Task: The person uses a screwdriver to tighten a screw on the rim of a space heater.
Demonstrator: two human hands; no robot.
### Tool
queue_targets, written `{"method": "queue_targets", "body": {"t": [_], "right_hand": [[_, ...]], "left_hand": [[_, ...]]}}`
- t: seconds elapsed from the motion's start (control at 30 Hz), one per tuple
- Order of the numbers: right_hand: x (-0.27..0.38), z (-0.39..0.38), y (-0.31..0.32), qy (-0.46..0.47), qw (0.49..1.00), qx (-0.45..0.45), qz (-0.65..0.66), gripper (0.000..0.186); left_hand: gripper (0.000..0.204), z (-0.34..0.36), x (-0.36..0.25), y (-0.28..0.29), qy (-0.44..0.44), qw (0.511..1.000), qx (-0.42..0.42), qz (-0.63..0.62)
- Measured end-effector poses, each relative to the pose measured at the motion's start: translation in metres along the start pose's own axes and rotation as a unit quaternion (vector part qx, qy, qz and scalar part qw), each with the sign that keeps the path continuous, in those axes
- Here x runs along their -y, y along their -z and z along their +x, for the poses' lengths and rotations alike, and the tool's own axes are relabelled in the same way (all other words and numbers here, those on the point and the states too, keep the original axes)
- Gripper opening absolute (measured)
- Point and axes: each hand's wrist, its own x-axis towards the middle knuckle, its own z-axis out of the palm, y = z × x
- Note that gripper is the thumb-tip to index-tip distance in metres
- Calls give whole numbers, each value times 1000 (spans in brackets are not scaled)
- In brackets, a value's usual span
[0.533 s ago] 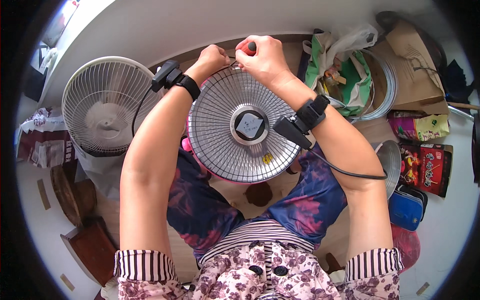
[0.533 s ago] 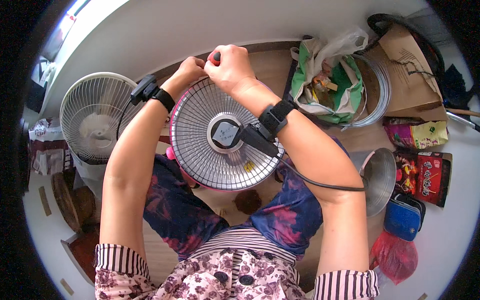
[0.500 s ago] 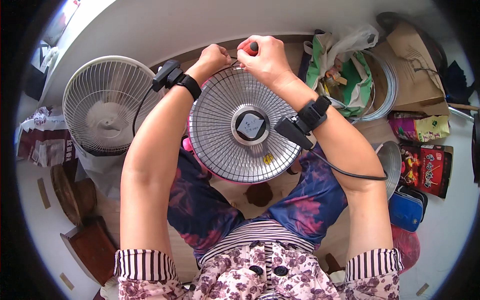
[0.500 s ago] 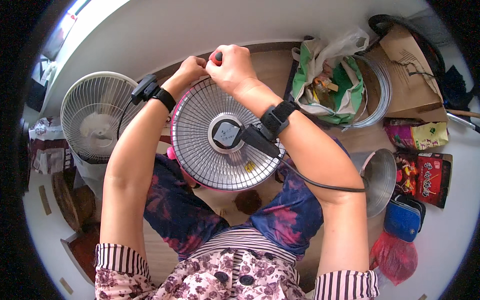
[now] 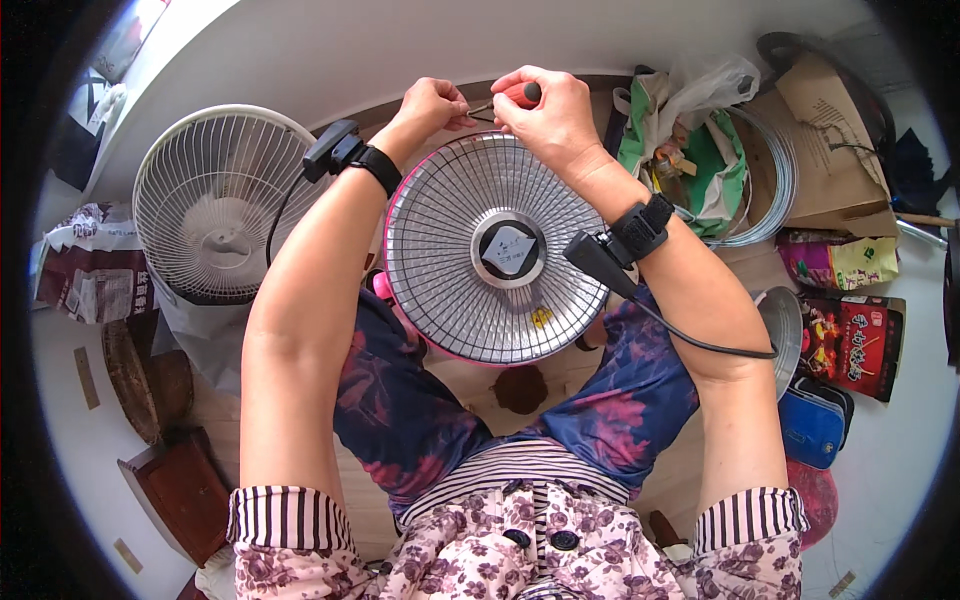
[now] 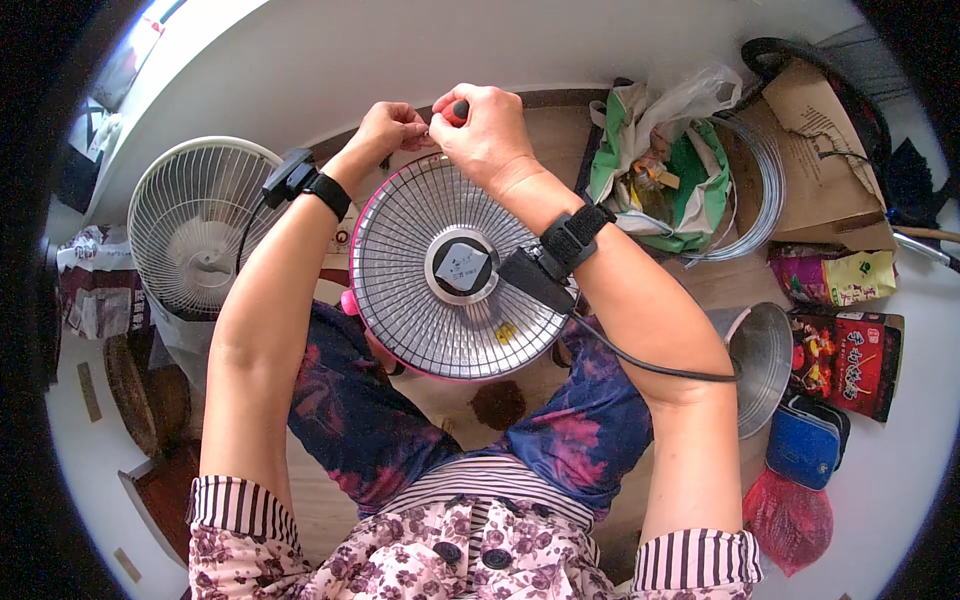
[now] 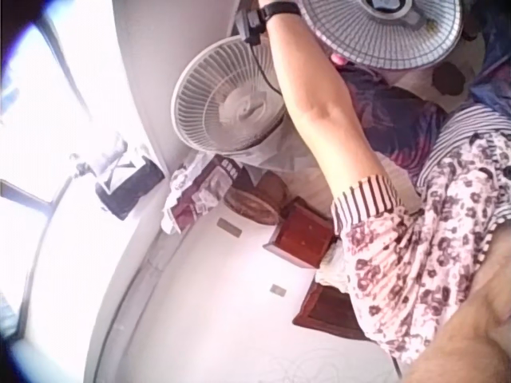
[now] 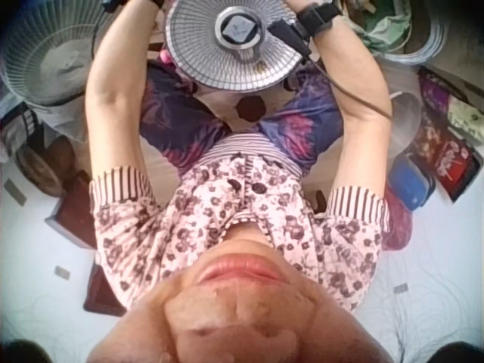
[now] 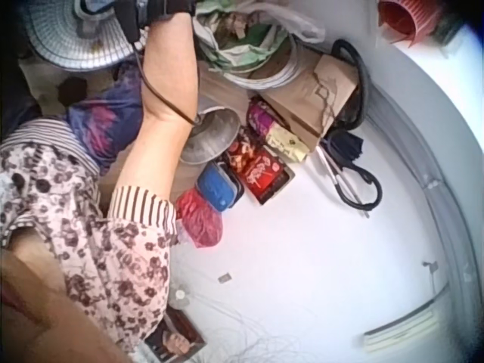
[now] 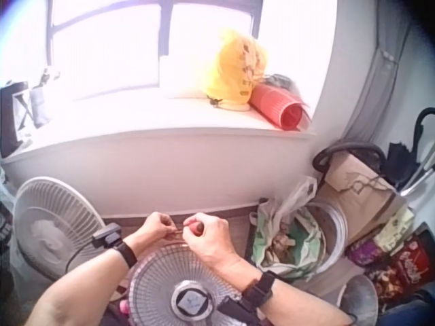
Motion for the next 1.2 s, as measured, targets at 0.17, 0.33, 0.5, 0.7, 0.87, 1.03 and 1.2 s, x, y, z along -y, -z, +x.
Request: {"method": "queue_targets", "body": {"t": [0.17, 0.33, 0.5, 0.7, 0.87, 1.03, 1.2], "right_hand": [[4, -2, 4, 36, 999, 14, -33, 15], [0, -3, 8, 44, 999, 25, -10, 14], [6, -4, 12, 44, 998, 35, -21, 14], [11, -3, 12, 56, 998, 12, -20, 12], [15, -11, 7, 45, 999, -8, -16, 12], [19, -7, 6, 32, 999, 3, 5, 14], [11, -5, 2, 73, 997, -10, -21, 14]], "left_hand": [[9, -8, -3, 5, -35, 999, -1, 3], [9, -10, -1, 9, -28, 993, 6, -114], [11, -11, 1, 12, -11, 979, -23, -204], [15, -7, 8, 16, -21, 957, 1, -289], [11, -16, 2, 16, 13, 956, -48, -288], [12, -15, 8, 21, 15, 941, -24, -336], [14, -9, 11, 28, 29, 933, -38, -358]]}}
